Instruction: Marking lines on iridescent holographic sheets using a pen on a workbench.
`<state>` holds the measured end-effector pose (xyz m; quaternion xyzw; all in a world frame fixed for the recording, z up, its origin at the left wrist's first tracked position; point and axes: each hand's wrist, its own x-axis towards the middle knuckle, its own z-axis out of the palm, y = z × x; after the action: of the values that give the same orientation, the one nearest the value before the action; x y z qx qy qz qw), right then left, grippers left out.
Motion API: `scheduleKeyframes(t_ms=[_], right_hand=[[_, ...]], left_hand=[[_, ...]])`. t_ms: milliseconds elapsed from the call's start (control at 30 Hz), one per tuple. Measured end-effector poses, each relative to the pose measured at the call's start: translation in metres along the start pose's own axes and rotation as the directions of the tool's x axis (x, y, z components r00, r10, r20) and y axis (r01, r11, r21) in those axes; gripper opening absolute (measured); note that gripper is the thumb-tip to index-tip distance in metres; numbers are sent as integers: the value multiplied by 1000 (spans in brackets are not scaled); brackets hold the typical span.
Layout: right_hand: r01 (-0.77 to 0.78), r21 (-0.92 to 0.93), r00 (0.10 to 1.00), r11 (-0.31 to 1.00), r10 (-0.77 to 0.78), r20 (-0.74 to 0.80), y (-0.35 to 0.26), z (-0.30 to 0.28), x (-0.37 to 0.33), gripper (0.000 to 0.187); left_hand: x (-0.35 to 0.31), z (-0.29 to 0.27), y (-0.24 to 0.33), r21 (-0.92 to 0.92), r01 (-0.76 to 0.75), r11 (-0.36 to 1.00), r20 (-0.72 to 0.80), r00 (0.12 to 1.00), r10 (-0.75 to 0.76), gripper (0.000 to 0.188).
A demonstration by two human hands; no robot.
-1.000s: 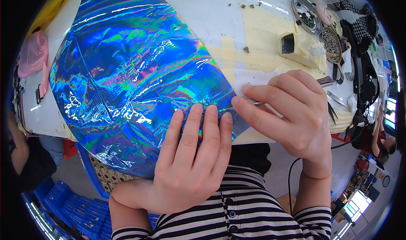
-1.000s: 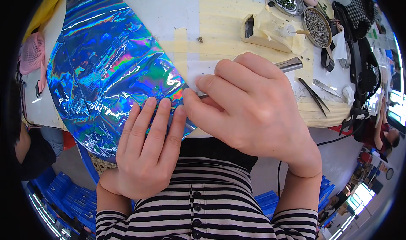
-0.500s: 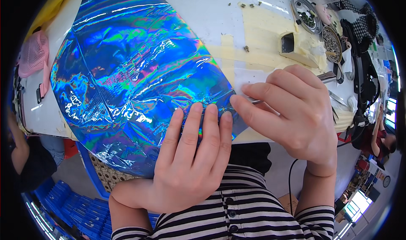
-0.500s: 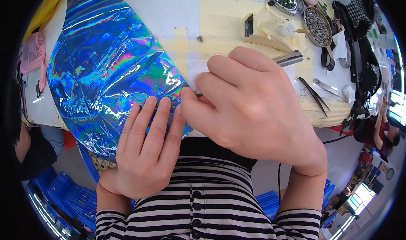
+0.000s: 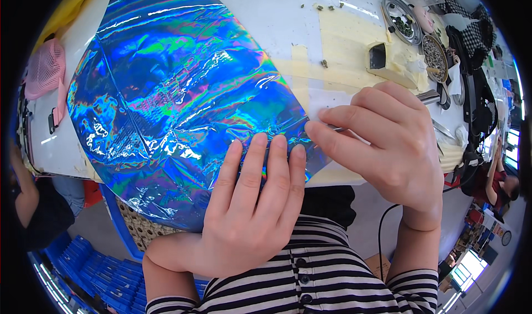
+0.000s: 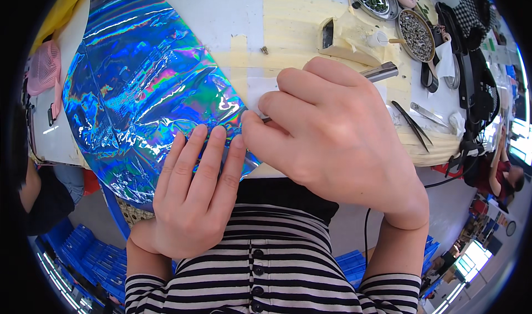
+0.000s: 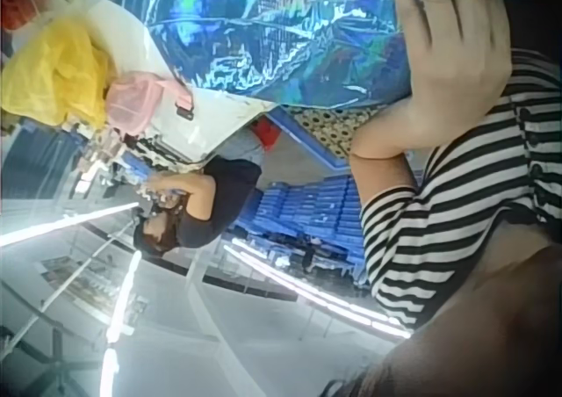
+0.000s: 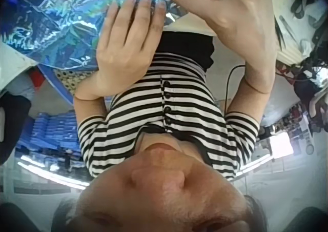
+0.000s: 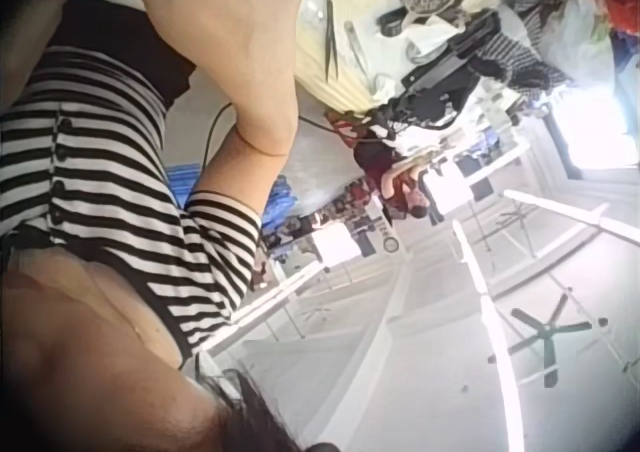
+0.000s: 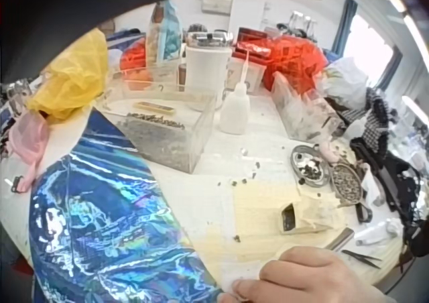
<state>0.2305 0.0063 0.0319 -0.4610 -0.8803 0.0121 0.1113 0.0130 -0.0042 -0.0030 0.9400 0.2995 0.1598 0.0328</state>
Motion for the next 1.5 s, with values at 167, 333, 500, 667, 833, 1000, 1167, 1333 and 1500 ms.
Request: scheduleKeyframes(t_ms=[167, 333, 500, 667, 833, 1000, 1167, 1333, 1500], right_hand=[[-43, 84, 996, 996, 49, -73, 4, 1, -4, 21], [-192, 190, 965, 963, 220, -140, -7, -1, -16, 22], [-304, 263, 919, 916, 355, -172, -16, 7, -33, 33], [-331, 307, 896, 892, 400, -195, -38, 19, -40, 38], [-282, 192, 927, 940, 319, -199, -49, 25, -38, 37], [-269, 138, 937, 953, 292, -190, -49, 26, -34, 39], [-273, 118, 939, 955, 291, -181, -50, 26, -31, 39], [-277, 97, 938, 956, 291, -187, -52, 27, -30, 38], [-278, 80, 938, 957, 289, -191, -53, 26, -27, 36]], left_hand=[[0, 0, 0, -8, 7, 1000, 2, 1000, -7, 29], [-3, 2, 0, -66, 46, 997, -36, 998, -48, 23], [-7, -3, -10, -213, 24, 977, 2, 1000, -25, 21], [-9, -3, -13, -223, 6, 975, 11, 1000, -3, 25], [-6, -5, -12, -176, -5, 984, 34, 999, 11, 31], [-5, -4, -11, -157, 12, 987, 25, 1000, -8, 33], [-4, -2, -8, -136, 32, 990, 15, 999, -30, 29], [-6, -2, -7, -184, 44, 982, 47, 998, -36, 45], [-6, -2, -7, -157, 40, 987, 41, 999, -34, 42]])
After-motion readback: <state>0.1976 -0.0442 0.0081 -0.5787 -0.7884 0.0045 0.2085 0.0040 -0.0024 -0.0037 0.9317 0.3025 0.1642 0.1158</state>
